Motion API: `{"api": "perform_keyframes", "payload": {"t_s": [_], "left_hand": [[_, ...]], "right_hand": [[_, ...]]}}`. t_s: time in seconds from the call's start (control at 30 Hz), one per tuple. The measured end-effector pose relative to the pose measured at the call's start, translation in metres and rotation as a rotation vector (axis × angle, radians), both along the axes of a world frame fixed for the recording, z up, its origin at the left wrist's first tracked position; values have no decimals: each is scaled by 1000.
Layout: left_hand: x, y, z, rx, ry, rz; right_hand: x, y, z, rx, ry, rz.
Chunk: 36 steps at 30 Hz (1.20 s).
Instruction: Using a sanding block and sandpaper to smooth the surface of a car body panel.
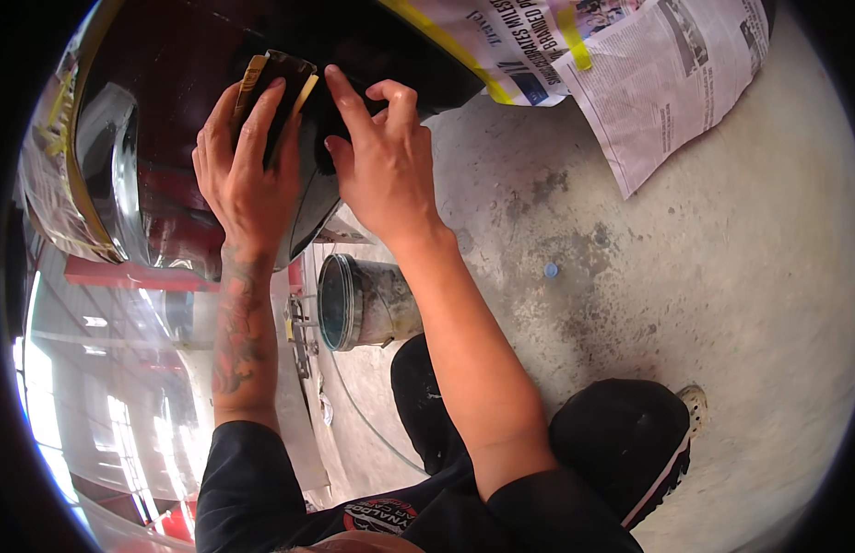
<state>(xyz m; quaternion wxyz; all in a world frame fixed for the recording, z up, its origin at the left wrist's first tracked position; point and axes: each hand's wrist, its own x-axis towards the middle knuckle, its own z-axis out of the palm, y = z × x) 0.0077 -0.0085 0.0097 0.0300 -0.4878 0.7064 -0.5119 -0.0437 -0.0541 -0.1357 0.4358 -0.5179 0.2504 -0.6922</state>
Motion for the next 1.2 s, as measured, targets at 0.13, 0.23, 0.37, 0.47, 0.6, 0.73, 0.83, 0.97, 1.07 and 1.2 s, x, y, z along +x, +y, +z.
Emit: {"api": "perform_keyframes", "payload": {"t_s": [0.13,0.23,0.37,0.47,0.6,0.73,0.83,0.97,1.07,1.2], "left_hand": [[8,-9,-1,-18,-65,-40],[9,-12,-1,-57,-54,-75],[11,-11,-3,-7,-74,-75],[9,-9,-1,-5,-81,-69],[4,-8,-8,-20,-42,-14],[-4,-7,-1,-7,-68,26],[2,-7,-4,-2,-67,-7],[6,-10,-5,3,-96,-48],[4,-11,1,-35,-62,-85],[1,-5,-4,75,-76,40]], "right_hand": [[0,-1,0,-8,-18,-17],[-1,0,0,2,-12,5],[-3,-1,-2,12,-8,-4],[-3,-1,-2,9,-25,19],[-4,-6,-7,25,-68,29],[-5,-6,-3,27,-83,63],[-5,-7,-2,33,-102,87],[-6,-9,-5,38,-88,81],[-5,-8,-5,29,-107,103],[-6,-7,-3,28,-99,92]]}}
